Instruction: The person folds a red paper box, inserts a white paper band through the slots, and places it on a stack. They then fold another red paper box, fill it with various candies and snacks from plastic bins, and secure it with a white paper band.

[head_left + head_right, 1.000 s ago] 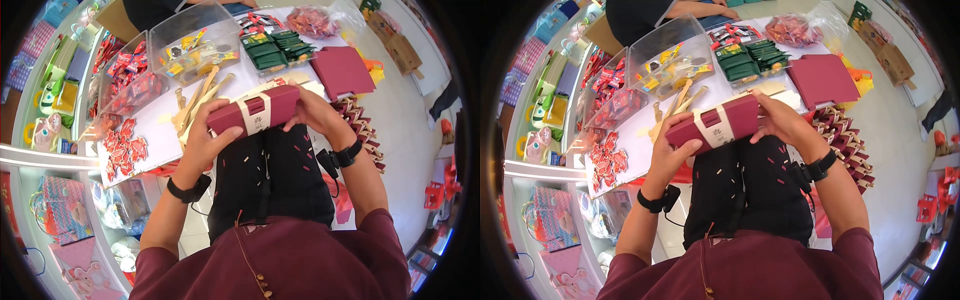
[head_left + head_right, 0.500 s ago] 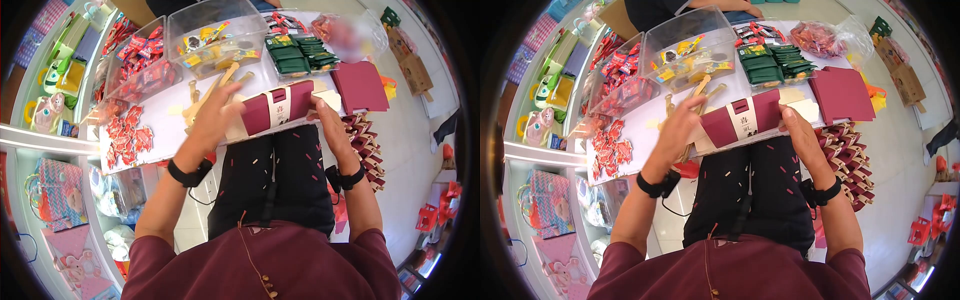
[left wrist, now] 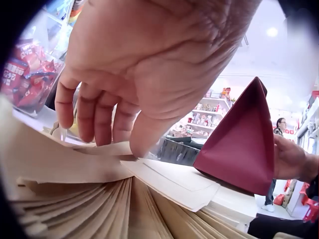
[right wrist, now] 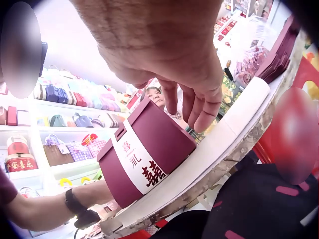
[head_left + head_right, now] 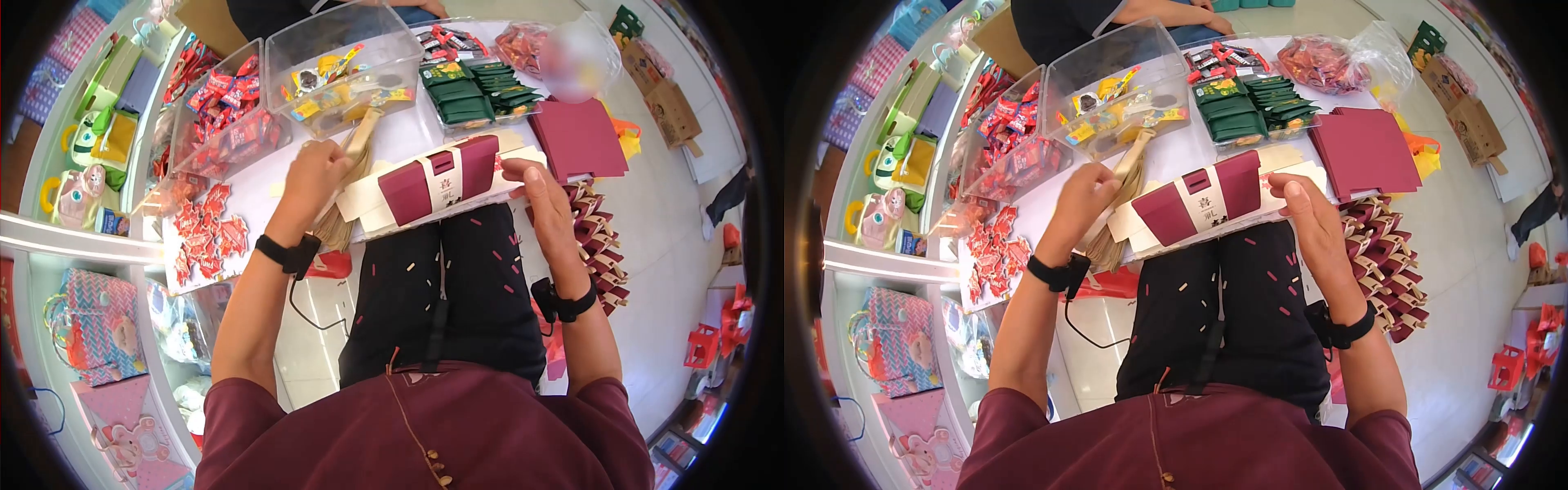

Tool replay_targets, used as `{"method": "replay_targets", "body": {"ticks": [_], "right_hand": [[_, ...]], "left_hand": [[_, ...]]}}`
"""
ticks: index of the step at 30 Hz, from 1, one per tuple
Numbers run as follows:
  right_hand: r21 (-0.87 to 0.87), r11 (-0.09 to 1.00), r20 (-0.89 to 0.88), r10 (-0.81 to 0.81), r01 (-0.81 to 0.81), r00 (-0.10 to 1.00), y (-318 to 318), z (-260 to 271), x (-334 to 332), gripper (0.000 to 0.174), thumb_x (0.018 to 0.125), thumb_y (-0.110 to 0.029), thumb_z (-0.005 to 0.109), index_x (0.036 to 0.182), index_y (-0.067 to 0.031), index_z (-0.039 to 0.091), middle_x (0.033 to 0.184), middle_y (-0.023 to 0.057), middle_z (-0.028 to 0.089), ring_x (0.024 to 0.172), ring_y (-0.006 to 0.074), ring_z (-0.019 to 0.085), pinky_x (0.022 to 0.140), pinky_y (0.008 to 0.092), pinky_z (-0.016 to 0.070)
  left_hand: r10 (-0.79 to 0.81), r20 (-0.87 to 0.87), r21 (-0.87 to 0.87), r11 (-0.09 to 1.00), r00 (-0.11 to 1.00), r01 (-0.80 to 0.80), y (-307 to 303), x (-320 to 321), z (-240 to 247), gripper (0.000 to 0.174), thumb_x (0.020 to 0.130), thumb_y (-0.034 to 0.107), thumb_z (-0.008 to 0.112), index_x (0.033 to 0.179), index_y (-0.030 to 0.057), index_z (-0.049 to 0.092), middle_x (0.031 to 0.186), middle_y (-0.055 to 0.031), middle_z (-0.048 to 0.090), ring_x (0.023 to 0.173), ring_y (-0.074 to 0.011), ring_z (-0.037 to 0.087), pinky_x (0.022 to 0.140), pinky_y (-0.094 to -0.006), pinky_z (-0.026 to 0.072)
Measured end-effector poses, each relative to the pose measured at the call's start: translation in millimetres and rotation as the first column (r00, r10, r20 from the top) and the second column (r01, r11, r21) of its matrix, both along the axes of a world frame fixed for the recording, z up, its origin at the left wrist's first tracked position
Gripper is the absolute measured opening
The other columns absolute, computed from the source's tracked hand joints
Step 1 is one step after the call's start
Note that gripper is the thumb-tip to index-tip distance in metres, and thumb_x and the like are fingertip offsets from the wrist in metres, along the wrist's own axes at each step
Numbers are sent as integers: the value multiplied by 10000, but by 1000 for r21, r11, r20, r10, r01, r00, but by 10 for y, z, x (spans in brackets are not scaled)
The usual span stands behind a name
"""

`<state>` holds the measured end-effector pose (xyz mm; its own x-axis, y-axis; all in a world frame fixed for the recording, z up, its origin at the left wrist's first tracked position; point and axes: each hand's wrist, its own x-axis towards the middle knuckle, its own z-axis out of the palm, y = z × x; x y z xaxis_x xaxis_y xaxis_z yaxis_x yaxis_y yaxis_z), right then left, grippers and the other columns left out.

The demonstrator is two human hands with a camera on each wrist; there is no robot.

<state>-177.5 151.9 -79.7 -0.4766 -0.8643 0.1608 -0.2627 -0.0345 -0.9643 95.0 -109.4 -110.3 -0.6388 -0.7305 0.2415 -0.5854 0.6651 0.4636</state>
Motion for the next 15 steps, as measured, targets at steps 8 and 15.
{"method": "replay_targets", "body": {"ticks": [8,15], "right_hand": [[-362,928,-346,-50,-84,937,-44,639,427,428,911,46,687,1329,-34,640,1308,118,641,930,127,686,803,267,548],[-368,890,-316,153,-270,936,-519,654,938,547,871,18,730,1388,-54,565,1380,169,577,785,213,715,730,330,587]], "left_hand": [[-15,-372,342,927,928,152,555,276,1228,161,1010,190,683,1061,38,695,956,13,691,896,-97,619,833,-269,487],[-71,-478,660,629,875,411,1044,287,1432,285,1002,308,708,1048,29,676,955,-2,682,888,-82,605,833,-269,474]]}}
